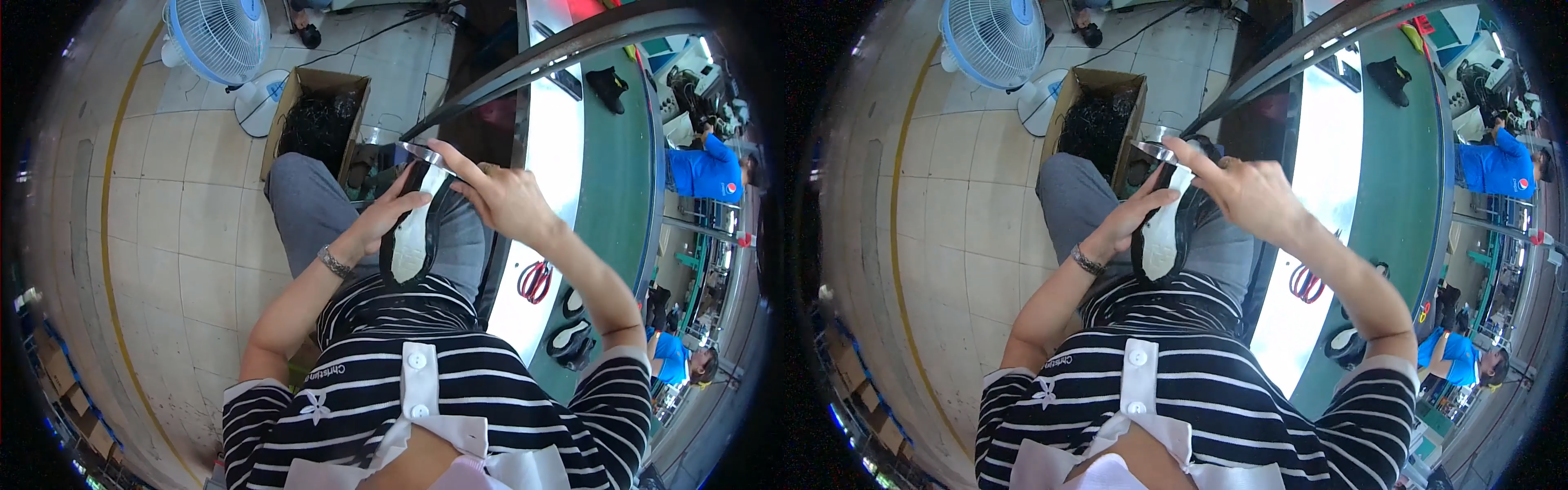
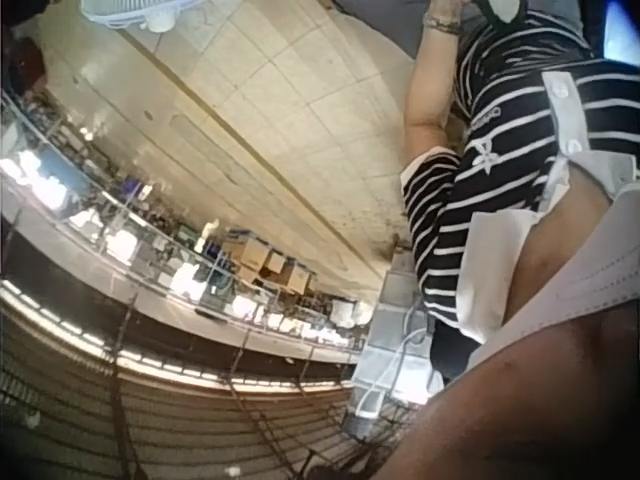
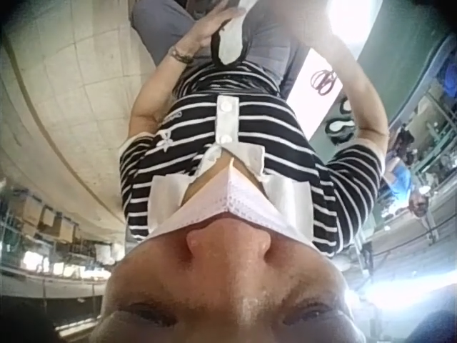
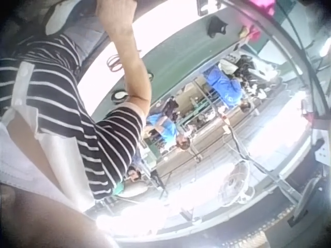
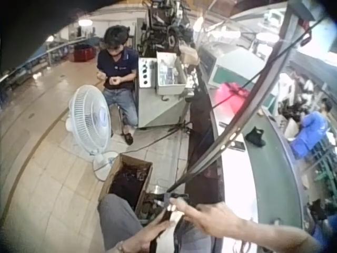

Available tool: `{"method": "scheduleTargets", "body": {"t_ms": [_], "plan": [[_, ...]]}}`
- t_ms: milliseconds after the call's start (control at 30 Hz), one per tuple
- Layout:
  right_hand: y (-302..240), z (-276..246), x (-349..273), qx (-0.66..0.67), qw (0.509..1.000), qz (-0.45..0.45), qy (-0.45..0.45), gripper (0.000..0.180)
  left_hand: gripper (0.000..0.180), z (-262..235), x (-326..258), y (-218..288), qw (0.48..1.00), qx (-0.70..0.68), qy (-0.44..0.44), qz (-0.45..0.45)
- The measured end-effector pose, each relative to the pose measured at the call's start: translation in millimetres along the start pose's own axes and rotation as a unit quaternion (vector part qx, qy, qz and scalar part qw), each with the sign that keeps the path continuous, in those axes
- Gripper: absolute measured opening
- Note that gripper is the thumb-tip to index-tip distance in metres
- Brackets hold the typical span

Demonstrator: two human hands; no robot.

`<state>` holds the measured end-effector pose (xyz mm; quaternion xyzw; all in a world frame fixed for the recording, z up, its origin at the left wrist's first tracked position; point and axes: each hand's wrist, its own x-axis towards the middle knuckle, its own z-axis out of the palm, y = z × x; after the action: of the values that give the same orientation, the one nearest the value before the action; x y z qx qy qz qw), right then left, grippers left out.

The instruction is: Finalizing the assembly of a shoe by trimming excess material and securing components.

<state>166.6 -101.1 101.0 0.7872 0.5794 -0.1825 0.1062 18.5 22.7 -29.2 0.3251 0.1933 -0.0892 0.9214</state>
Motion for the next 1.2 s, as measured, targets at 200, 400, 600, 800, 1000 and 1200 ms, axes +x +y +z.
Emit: {"method": "scheduleTargets", "body": {"t_ms": [200,400,600,800,1000,1200], "plan": [[-12,16,0,0.052,0.996,0.025,-0.074,0.064,0.076,-1,-6,10,0.999,-0.006,0.014,-0.044],[-3,29,0,0.150,0.976,-0.016,0.159,0.062,0.081,0,0,6,1.000,-0.003,-0.010,-0.028],[-16,15,-10,0.152,0.981,-0.029,0.115,0.060,0.090,-8,-4,9,0.997,0.014,-0.010,-0.074],[-19,21,-8,0.101,0.994,0.015,-0.037,0.061,0.097,-13,-6,10,0.995,0.033,-0.021,-0.088],[-32,28,-22,0.203,0.977,-0.037,0.059,0.059,0.085,-17,-17,5,0.990,0.107,-0.055,-0.068],[-31,41,-17,0.144,0.989,0.008,-0.032,0.061,0.059,-19,-33,-40,0.970,-0.230,-0.070,-0.031]]}}
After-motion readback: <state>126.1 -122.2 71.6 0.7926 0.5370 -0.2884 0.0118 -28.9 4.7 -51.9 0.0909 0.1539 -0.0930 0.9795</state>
